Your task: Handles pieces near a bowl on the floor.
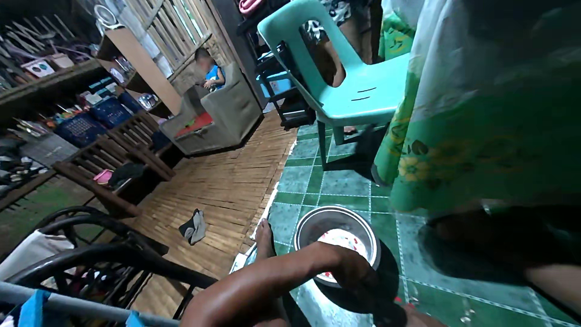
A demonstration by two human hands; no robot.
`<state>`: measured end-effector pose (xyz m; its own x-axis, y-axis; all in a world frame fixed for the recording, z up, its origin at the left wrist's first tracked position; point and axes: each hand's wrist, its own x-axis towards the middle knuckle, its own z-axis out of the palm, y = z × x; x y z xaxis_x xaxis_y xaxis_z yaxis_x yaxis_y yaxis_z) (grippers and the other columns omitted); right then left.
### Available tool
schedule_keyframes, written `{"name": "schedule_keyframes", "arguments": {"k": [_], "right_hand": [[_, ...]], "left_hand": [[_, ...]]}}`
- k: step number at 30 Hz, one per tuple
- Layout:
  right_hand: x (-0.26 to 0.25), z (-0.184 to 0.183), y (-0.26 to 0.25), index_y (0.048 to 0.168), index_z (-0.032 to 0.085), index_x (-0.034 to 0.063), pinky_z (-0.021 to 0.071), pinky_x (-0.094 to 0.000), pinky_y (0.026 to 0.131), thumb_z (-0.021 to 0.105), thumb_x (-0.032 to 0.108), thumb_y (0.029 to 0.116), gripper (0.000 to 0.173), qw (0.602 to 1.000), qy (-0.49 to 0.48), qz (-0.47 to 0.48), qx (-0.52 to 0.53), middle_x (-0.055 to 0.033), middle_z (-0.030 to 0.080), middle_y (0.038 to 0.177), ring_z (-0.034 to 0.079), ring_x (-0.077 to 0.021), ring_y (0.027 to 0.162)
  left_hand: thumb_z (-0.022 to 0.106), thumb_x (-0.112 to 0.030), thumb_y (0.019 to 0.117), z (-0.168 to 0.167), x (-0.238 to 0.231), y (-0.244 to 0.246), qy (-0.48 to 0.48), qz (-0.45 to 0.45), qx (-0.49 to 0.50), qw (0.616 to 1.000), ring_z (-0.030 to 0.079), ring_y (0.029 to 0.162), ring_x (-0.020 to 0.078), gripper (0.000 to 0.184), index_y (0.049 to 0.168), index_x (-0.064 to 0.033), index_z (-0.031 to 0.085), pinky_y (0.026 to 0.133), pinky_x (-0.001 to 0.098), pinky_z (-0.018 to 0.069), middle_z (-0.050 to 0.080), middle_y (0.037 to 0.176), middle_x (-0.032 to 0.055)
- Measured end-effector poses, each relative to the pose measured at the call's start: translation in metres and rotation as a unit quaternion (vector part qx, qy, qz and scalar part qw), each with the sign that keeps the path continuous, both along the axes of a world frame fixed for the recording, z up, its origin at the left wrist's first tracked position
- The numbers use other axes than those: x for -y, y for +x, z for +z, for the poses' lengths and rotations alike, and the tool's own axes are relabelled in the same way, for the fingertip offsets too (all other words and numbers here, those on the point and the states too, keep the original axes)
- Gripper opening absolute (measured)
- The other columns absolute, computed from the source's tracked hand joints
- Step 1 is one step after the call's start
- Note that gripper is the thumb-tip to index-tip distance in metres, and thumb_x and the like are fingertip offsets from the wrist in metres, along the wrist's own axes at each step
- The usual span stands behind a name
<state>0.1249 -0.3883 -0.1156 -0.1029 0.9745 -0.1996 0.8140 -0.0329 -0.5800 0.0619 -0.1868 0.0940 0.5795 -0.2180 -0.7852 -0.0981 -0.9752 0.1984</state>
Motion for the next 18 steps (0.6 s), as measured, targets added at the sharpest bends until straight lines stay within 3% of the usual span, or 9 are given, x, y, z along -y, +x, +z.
{"name": "schedule_keyframes", "arguments": {"k": [4, 8, 11, 15, 18], "right_hand": [[-0.003, 0.000, 0.007, 0.108, 0.072, -0.0050, 0.0551, -0.0616, 0.093, 0.065, 0.007, 0.0950, 0.019, 0.997, -0.058, -0.010, 0.052, -0.0282, 0.066, 0.121, 0.063, -0.0469, 0.116], [-0.003, 0.014, 0.010, 0.101, 0.073, -0.0047, 0.0530, -0.0583, 0.098, 0.072, 0.002, 0.0882, 0.015, 0.997, -0.070, -0.020, 0.036, -0.0251, 0.068, 0.119, 0.064, -0.0435, 0.114], [-0.007, 0.016, 0.013, 0.097, 0.072, -0.0056, 0.0540, -0.0610, 0.093, 0.074, 0.004, 0.0853, 0.015, 0.993, -0.098, -0.060, 0.018, -0.0261, 0.069, 0.111, 0.067, -0.0442, 0.107], [-0.014, 0.036, 0.021, 0.102, 0.073, -0.0003, 0.0535, -0.0604, 0.091, 0.064, 0.008, 0.0940, 0.014, 0.986, -0.126, -0.106, -0.033, -0.0224, 0.071, 0.102, 0.068, -0.0409, 0.101], [-0.021, 0.060, 0.035, 0.115, 0.074, 0.0038, 0.0526, -0.0578, 0.096, 0.053, 0.012, 0.1033, 0.026, 0.979, -0.134, -0.118, -0.095, -0.0191, 0.073, 0.108, 0.069, -0.0355, 0.104]], "left_hand": [[0.072, -0.025, 0.0958, -0.001, -0.001, -0.001, -0.005, 0.003, -0.001, 1.000, 0.068, 0.092, 0.0324, 0.032, 0.125, -0.0123, 0.069, 0.076, 0.0558, 0.0550, 0.070, 0.102, 0.0155], [0.071, -0.029, 0.0967, 0.001, 0.000, -0.002, 0.000, 0.005, -0.007, 1.000, 0.067, 0.092, 0.0319, 0.034, 0.127, -0.0137, 0.068, 0.076, 0.0545, 0.0551, 0.070, 0.105, 0.0149], [0.073, -0.022, 0.0957, 0.004, 0.000, -0.003, 0.004, 0.005, -0.004, 1.000, 0.067, 0.090, 0.0333, 0.030, 0.123, -0.0106, 0.069, 0.074, 0.0554, 0.0542, 0.069, 0.102, 0.0161], [0.074, -0.018, 0.0932, 0.005, -0.002, -0.006, -0.026, -0.003, 0.004, 1.000, 0.067, 0.094, 0.0344, 0.028, 0.120, -0.0108, 0.071, 0.079, 0.0576, 0.0542, 0.070, 0.105, 0.0160], [0.076, -0.028, 0.0930, -0.001, -0.004, -0.011, -0.077, 0.017, 0.026, 0.997, 0.069, 0.092, 0.0286, 0.030, 0.119, -0.0131, 0.070, 0.080, 0.0540, 0.0560, 0.070, 0.101, 0.0108]]}}
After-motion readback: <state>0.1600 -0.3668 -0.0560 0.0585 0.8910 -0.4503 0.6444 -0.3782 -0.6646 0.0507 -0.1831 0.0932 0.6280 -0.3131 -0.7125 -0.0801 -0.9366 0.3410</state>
